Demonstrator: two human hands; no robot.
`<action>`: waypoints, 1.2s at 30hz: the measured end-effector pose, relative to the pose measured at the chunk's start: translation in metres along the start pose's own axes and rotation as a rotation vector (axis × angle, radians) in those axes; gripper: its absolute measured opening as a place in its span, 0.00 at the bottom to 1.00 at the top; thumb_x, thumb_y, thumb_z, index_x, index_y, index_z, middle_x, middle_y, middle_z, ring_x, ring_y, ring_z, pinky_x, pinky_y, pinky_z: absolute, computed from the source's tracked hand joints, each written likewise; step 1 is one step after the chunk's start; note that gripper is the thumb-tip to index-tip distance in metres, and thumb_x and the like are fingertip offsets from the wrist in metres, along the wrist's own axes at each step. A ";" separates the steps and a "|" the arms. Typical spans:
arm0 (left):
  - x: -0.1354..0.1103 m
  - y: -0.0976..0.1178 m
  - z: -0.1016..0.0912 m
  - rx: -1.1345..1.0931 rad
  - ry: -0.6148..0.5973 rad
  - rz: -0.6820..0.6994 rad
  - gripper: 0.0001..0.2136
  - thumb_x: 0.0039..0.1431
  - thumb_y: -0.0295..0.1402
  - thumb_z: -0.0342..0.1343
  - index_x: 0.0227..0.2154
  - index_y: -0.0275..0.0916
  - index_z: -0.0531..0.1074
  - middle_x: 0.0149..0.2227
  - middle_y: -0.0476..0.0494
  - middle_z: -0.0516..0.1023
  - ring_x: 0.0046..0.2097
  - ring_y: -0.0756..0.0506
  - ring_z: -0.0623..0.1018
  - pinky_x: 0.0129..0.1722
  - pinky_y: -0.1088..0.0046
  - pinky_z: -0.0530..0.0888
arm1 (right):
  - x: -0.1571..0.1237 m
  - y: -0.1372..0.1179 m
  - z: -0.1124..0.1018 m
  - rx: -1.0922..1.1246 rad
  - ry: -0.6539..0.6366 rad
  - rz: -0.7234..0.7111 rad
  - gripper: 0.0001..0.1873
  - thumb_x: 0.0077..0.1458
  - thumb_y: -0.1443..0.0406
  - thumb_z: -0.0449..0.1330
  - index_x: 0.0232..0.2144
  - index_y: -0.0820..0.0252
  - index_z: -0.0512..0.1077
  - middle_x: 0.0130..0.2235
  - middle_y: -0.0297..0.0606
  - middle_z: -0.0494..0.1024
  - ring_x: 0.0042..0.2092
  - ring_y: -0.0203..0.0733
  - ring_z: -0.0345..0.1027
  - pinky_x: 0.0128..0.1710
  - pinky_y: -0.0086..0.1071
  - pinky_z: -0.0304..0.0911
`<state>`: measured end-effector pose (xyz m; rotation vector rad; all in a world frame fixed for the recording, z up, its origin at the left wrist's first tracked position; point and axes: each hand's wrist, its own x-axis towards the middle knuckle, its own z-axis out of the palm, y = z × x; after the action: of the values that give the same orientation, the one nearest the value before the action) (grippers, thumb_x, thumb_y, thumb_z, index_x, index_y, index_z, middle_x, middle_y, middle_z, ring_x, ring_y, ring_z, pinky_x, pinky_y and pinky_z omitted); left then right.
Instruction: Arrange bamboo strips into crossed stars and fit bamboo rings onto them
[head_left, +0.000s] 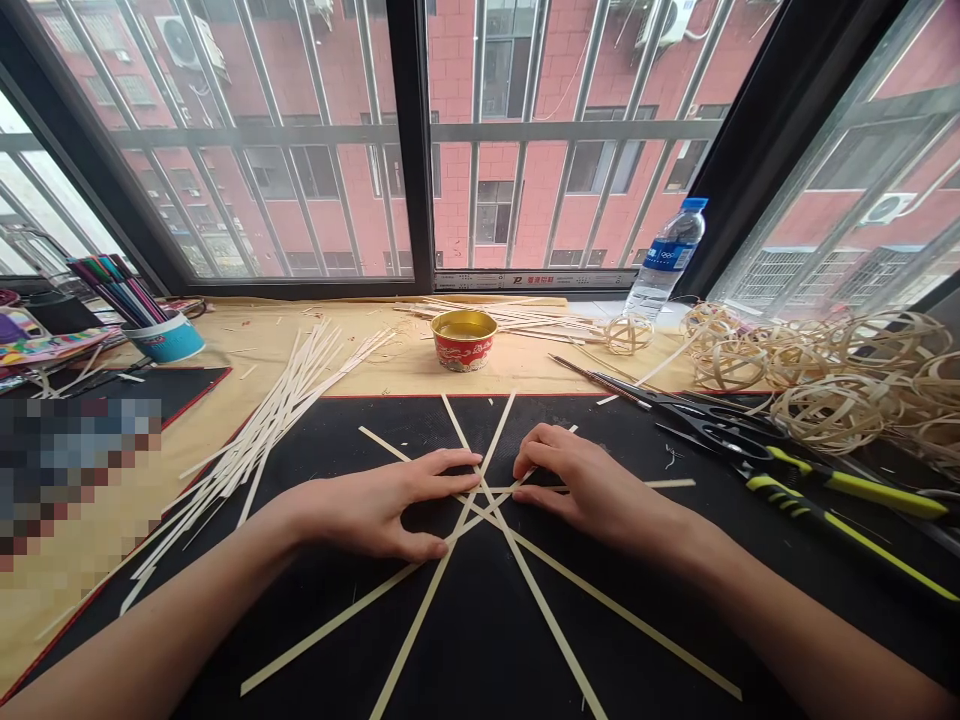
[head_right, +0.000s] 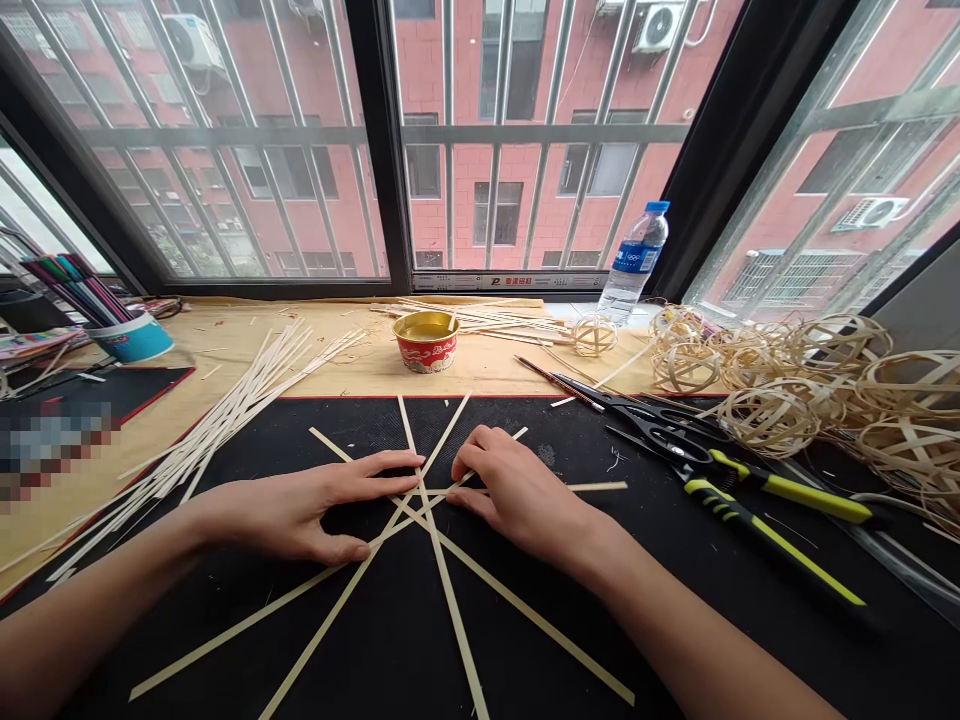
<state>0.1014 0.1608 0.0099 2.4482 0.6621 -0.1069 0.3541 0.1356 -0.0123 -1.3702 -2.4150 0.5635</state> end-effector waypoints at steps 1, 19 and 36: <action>0.000 0.000 0.000 -0.003 -0.002 0.003 0.33 0.59 0.34 0.56 0.64 0.50 0.48 0.69 0.46 0.45 0.67 0.41 0.54 0.64 0.63 0.54 | 0.000 0.000 0.001 0.006 0.005 0.001 0.05 0.58 0.63 0.59 0.34 0.59 0.71 0.40 0.39 0.70 0.42 0.43 0.65 0.43 0.37 0.61; 0.001 0.000 -0.002 -0.015 -0.044 -0.025 0.33 0.60 0.38 0.56 0.65 0.49 0.48 0.69 0.45 0.43 0.67 0.40 0.51 0.64 0.62 0.52 | 0.003 0.003 0.012 -0.034 0.054 -0.169 0.03 0.59 0.66 0.57 0.34 0.59 0.72 0.38 0.38 0.71 0.40 0.41 0.65 0.40 0.34 0.62; 0.001 -0.004 -0.005 -0.035 -0.072 -0.026 0.33 0.61 0.42 0.55 0.65 0.46 0.48 0.69 0.44 0.41 0.68 0.40 0.46 0.65 0.59 0.49 | 0.005 -0.009 0.012 -0.284 0.024 -0.199 0.07 0.62 0.68 0.54 0.32 0.63 0.70 0.36 0.41 0.72 0.37 0.42 0.66 0.35 0.33 0.63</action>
<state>0.0999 0.1667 0.0115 2.3908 0.6592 -0.1913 0.3397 0.1336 -0.0187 -1.2065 -2.6483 0.1574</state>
